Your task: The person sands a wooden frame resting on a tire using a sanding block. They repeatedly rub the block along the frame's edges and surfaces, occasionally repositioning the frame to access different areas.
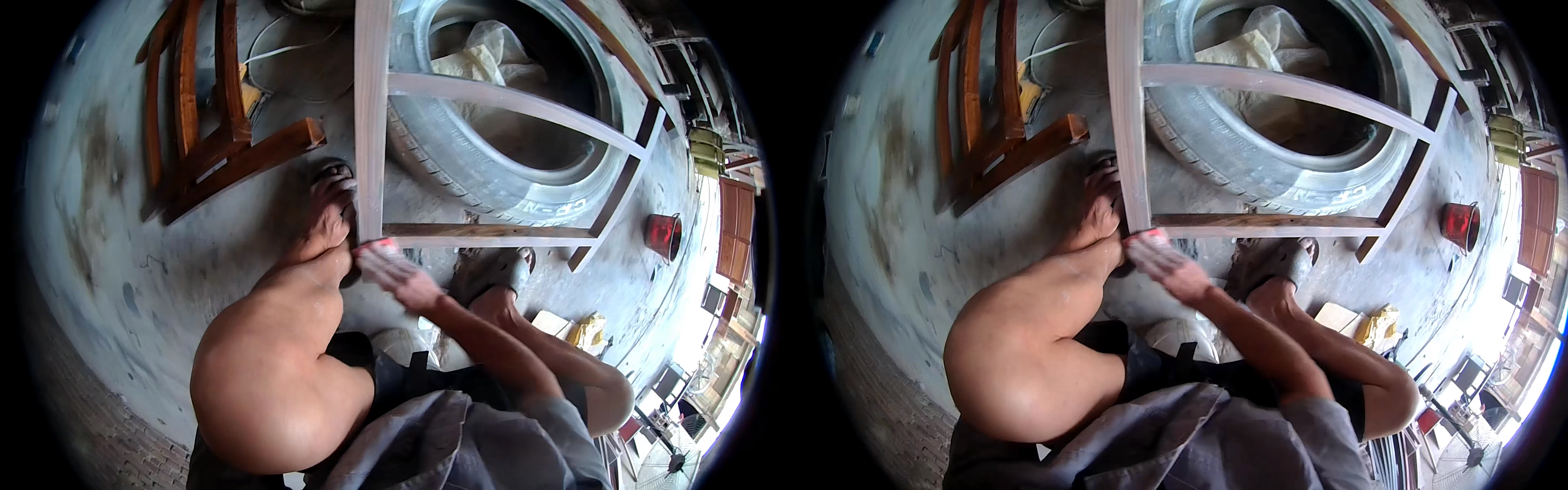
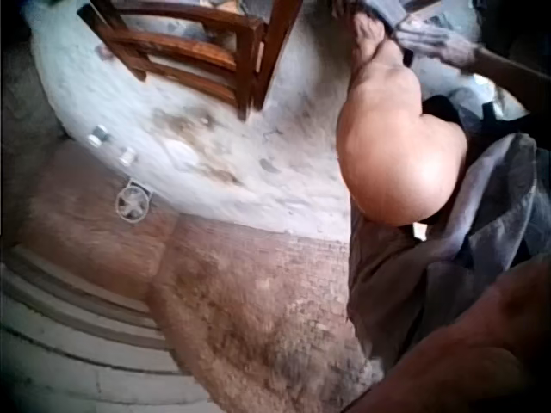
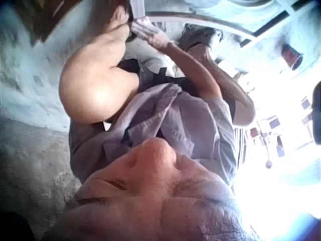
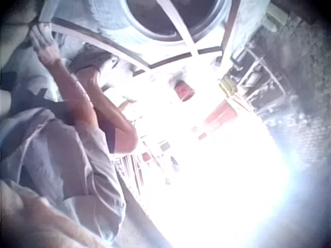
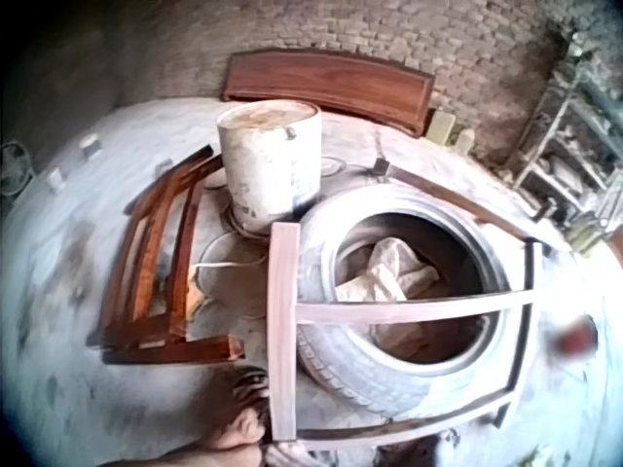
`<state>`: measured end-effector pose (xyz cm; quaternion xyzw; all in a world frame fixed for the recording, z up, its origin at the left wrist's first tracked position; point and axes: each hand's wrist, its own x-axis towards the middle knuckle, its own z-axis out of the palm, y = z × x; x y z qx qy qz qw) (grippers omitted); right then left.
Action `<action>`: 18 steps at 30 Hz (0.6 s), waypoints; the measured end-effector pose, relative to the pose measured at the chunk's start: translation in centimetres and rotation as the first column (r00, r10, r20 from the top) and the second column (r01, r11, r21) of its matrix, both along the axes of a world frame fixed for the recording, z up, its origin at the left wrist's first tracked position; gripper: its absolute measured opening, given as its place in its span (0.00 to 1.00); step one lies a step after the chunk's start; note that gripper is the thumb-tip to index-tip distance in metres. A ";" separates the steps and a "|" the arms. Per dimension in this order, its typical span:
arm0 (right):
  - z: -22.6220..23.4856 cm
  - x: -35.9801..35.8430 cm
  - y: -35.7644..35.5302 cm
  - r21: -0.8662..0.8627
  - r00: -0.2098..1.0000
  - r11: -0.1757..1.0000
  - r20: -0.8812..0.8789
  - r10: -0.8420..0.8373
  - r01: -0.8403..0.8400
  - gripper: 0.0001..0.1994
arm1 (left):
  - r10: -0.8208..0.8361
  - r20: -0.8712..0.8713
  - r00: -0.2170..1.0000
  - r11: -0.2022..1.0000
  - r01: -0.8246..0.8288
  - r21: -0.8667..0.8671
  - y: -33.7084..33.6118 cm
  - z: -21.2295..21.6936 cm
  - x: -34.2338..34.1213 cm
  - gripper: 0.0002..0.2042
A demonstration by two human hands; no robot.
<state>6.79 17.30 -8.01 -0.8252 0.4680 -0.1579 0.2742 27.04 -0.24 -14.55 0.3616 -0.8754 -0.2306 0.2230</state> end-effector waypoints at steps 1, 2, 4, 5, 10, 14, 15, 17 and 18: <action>-0.4 1.2 -0.6 -0.054 1.000 0.999 0.008 -0.001 0.001 0.32 | -0.015 0.000 1.000 1.000 0.015 0.026 0.2 -0.2 0.2 0.21; -1.0 1.0 -0.4 -0.078 1.000 0.997 0.012 0.024 -0.023 0.33 | -0.023 -0.001 1.000 0.998 0.023 0.051 0.5 -0.4 0.6 0.24; -0.5 -4.4 1.5 0.010 0.999 0.999 0.016 -0.036 0.036 0.32 | -0.052 -0.014 0.999 0.993 0.053 0.104 1.9 0.1 1.3 0.24; 0.1 -7.4 2.7 0.054 0.995 0.993 -0.011 -0.103 0.103 0.32 | -0.047 0.009 0.999 0.991 0.046 0.127 3.1 0.8 3.3 0.24; 5.2 -13.6 5.6 -0.043 0.754 0.770 -0.178 -0.632 0.636 0.34 | -0.088 0.088 0.992 0.973 0.066 0.223 10.0 7.5 9.3 0.24; -0.2 -8.6 5.8 -0.044 0.667 0.667 -0.003 -0.745 0.744 0.34 | -0.064 0.169 0.984 0.965 0.018 0.260 12.8 10.8 12.6 0.24; -1.1 -5.5 5.4 0.000 0.715 0.716 0.061 -0.697 0.698 0.33 | -0.047 0.191 0.980 0.966 -0.004 0.260 13.4 11.4 13.2 0.24; -1.3 -4.9 5.0 -0.014 0.821 0.821 0.017 -0.570 0.570 0.33 | -0.034 0.214 0.976 0.967 -0.022 0.256 13.8 11.7 14.0 0.24; -0.9 -7.3 5.3 -0.016 0.854 0.856 0.081 -0.514 0.517 0.31 | -0.028 0.217 0.976 0.967 -0.029 0.255 13.9 11.6 14.1 0.24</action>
